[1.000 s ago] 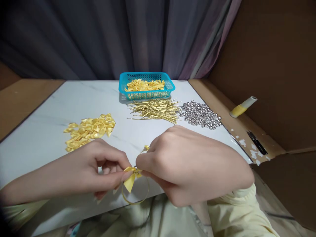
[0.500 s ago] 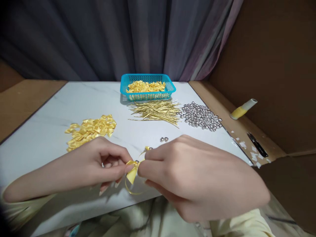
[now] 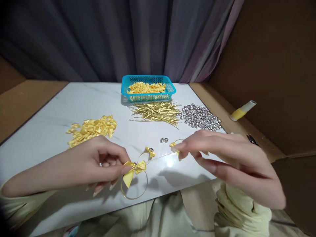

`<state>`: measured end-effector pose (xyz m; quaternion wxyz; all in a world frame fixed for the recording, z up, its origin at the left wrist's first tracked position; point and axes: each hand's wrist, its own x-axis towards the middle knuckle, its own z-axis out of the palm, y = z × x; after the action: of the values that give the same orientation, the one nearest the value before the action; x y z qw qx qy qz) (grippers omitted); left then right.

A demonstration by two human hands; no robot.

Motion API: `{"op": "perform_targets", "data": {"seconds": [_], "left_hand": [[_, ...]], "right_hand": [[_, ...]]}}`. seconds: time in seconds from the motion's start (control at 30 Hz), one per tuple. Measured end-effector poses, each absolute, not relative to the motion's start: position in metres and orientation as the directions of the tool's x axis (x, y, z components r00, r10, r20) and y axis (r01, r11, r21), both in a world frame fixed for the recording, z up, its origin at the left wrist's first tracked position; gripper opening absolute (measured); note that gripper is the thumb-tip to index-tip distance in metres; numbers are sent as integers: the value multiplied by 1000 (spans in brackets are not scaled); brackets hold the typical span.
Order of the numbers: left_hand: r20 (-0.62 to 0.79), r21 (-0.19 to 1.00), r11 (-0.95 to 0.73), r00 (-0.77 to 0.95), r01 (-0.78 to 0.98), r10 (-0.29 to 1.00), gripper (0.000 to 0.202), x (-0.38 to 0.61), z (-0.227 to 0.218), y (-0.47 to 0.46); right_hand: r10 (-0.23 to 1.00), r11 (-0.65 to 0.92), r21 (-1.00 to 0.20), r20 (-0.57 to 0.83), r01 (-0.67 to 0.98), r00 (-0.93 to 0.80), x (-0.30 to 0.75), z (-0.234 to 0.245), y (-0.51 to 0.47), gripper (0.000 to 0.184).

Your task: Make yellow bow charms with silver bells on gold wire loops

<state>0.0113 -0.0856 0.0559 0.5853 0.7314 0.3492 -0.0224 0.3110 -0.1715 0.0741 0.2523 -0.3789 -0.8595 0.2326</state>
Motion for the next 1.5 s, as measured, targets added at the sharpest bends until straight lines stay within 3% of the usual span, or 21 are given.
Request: {"op": "perform_targets", "data": {"seconds": [0.17,0.33,0.77,1.0,1.17,1.3,1.5], "left_hand": [[-511,835,41,746,548,427,22,13,63,-85],[-565,814,115,730,570,384,16,17,68,-83],[-557,828,170,749,534,359,18,15,66,-83],[-541,837,147,753,528,375,21,13,62,-83],[-542,833,134,741,537,396,19,13,64,-83],[-546,823,103,730,558,410,17,14,67,-84],[-542,814,53,723,579,429,17,15,66,-84]], "right_hand": [[768,545,-741,254,392,-587,307,63,-166,42],[734,631,-706,408,323,-542,304,39,-158,46],[780,607,-617,344,500,-523,310,5,-144,24],[793,605,-561,361,564,-491,291,-14,-144,31],[801,589,-593,336,549,-496,289,-26,-142,33],[853,508,-633,276,584,-444,293,-28,-147,30],[965,256,-785,173,565,-196,275,-23,-163,17]]}}
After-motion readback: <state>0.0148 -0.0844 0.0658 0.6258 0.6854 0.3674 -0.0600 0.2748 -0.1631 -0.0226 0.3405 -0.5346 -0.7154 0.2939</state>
